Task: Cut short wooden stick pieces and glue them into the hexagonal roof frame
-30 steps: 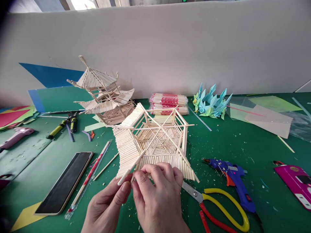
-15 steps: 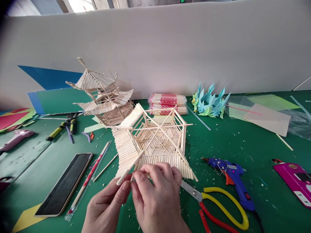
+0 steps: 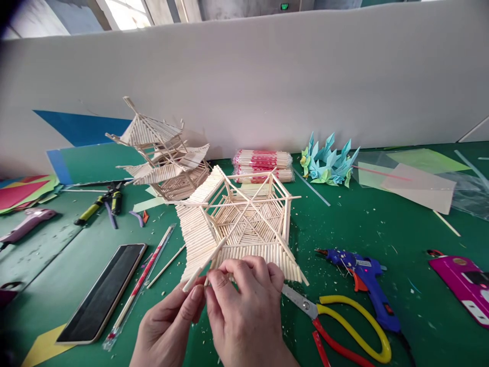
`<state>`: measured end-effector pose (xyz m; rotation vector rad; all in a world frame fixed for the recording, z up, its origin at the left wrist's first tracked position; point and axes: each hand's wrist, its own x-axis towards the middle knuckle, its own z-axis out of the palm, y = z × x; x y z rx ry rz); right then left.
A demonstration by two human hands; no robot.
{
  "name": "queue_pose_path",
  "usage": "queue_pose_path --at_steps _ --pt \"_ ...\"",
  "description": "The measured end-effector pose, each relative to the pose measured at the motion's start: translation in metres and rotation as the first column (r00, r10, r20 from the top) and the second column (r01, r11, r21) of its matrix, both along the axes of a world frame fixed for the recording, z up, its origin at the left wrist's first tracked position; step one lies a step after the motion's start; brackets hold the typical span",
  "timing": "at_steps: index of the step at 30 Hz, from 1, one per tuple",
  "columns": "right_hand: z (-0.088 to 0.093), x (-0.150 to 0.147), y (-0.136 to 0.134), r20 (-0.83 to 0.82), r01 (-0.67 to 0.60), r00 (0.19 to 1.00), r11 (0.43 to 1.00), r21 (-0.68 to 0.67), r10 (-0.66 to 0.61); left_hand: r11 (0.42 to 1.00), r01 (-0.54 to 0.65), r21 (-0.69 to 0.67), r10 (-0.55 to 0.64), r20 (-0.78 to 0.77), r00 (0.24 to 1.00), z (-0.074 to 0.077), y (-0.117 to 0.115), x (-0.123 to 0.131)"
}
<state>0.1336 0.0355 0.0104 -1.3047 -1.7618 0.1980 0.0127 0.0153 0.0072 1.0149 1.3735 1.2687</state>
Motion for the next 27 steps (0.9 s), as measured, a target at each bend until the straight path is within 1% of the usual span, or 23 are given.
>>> queue_pose_path --at_steps 6,20,24,25,27 --pt "0.000 0.000 -0.002 -0.004 -0.009 1.000 1.000 0.002 0.009 1.000 0.001 -0.010 -0.002 -0.014 1.000 0.004 0.002 0.000" --pt "0.002 0.000 -0.002 -0.003 -0.017 1.000 1.000 0.007 0.017 0.999 0.011 -0.045 -0.010 0.023 1.000 0.008 0.004 0.002" --pt "0.006 0.007 -0.006 -0.026 -0.007 1.000 0.998 0.060 0.008 0.999 -0.002 -0.054 0.003 0.007 1.000 0.007 0.003 0.002" --pt "0.006 0.012 -0.009 -0.025 -0.016 1.000 0.997 0.081 0.018 0.998 -0.017 -0.056 0.017 -0.001 1.000 0.007 0.003 0.002" --pt "0.005 0.024 -0.015 0.008 -0.077 0.997 0.989 0.130 0.077 0.997 -0.051 -0.060 0.050 -0.020 0.999 0.005 0.002 0.001"
